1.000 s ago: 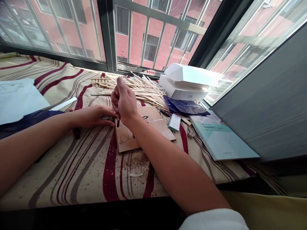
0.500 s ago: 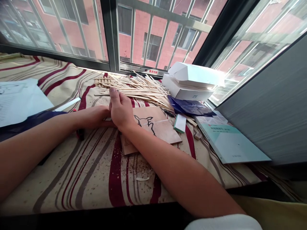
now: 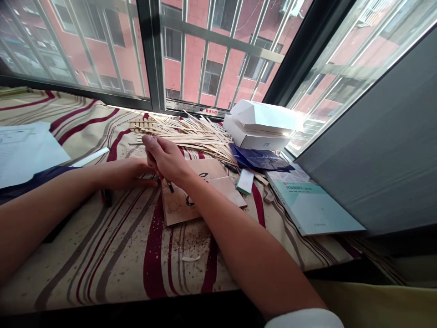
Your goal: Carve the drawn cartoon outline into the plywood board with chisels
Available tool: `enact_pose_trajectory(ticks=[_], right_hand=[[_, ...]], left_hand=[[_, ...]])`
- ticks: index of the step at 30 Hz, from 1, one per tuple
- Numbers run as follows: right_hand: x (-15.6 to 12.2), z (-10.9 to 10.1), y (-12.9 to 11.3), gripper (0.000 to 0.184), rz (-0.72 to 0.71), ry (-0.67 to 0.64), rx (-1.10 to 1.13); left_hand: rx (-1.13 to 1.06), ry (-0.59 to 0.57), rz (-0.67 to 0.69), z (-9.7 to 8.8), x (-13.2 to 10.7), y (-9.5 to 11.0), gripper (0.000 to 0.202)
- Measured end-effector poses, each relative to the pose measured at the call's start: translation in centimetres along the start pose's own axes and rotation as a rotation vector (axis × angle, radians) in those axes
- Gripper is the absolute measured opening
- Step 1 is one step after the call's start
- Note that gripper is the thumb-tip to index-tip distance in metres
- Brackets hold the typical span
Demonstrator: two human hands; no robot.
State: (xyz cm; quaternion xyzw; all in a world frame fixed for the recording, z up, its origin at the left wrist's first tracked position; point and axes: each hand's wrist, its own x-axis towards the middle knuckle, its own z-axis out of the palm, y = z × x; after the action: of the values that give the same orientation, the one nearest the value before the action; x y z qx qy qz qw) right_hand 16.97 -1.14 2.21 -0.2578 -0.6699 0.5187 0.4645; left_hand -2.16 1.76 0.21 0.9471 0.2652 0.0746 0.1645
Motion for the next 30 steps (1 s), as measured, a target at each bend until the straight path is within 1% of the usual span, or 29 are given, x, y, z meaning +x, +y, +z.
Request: enact_pose_trajectory(ticks=[1,2,4,5,6,7,9,11,12,14,16,17,20,22,24,26,27,28,30], right_hand=[[0.0,-0.5,-0.2,0.057,-0.027,-0.031,-0.098],[0.0,-1.1,-0.6,0.057,-0.081,-0.03,-0.205],[0.1,-2.9,-1.8,0.054,-0.194,-0.063,-0.466],[0.1,-3.8,-2.4,0.052,-0.253,-0.051,-0.614],[0.1,-4.7,-3.0,0.049,-0.301,-0.063,-0.792],[0.2,-5.4,-3.5,0.046,-0.319,-0.069,-0.945],[0.2,-6.5,-4.3,0.041,-0.293,-0.165,-1.098],[0.1,-6.9,-4.9,0.037,-0.274,-0.212,-1.111],[-0.1,-6.9,-5.1,0.033,-0.271,-0.205,-1.074],[-0.7,-6.7,-5.3,0.027,-0.263,-0.188,-0.975],[-1.7,-6.3,-5.1,0.024,-0.28,-0.246,-0.956],[-2.3,-5.9,-4.9,0.023,-0.309,-0.303,-1.001],[-4.5,-4.5,-3.7,0.024,-0.453,-0.502,-1.288],[-5.7,-3.2,-3.1,0.024,-0.473,-0.63,-1.434],[-6.6,-2.0,-3.0,0.027,-0.42,-0.688,-1.499],[-6.9,-1.5,-3.5,0.04,-0.373,-0.699,-1.471],[-6.9,-1.7,-3.8,0.046,-0.362,-0.693,-1.423],[-6.8,-2.4,-4.2,0.049,-0.344,-0.664,-1.362],[-6.3,-4.9,-5.0,0.042,-0.258,-0.522,-1.241]], left_hand=[[0.029,0.015,-0.022,-0.5,-0.3,0.0,0.038],[0.067,0.043,-0.057,-1.1,-0.6,0.0,0.04],[0.159,0.112,-0.157,-2.7,-1.4,-0.1,0.047],[0.201,0.127,-0.213,-3.6,-1.8,-0.1,0.049],[0.231,0.114,-0.26,-4.5,-2.3,-0.1,0.051],[0.255,0.078,-0.305,-5.4,-2.9,-0.1,0.051],[0.28,-0.026,-0.39,-6.8,-4.0,-0.1,0.05],[0.246,-0.134,-0.444,-7.6,-4.9,0.0,0.048],[0.216,-0.177,-0.456,-7.8,-5.2,0.1,0.046],[0.174,-0.228,-0.457,-7.6,-5.2,0.2,0.043],[0.212,-0.219,-0.449,-7.0,-4.7,0.4,0.039],[0.255,-0.193,-0.446,-6.7,-4.3,0.5,0.039],[0.358,-0.106,-0.459,-5.6,-3.1,0.6,0.039],[0.363,-0.082,-0.472,-5.0,-2.6,0.7,0.04],[0.359,-0.064,-0.475,-4.5,-2.3,0.7,0.042],[0.351,-0.026,-0.449,-4.0,-2.3,0.6,0.043],[0.341,-0.004,-0.427,-3.8,-2.2,0.5,0.044],[0.33,0.018,-0.397,-3.6,-2.2,0.3,0.045],[0.325,0.032,-0.343,-3.1,-2.1,0.0,0.046]])
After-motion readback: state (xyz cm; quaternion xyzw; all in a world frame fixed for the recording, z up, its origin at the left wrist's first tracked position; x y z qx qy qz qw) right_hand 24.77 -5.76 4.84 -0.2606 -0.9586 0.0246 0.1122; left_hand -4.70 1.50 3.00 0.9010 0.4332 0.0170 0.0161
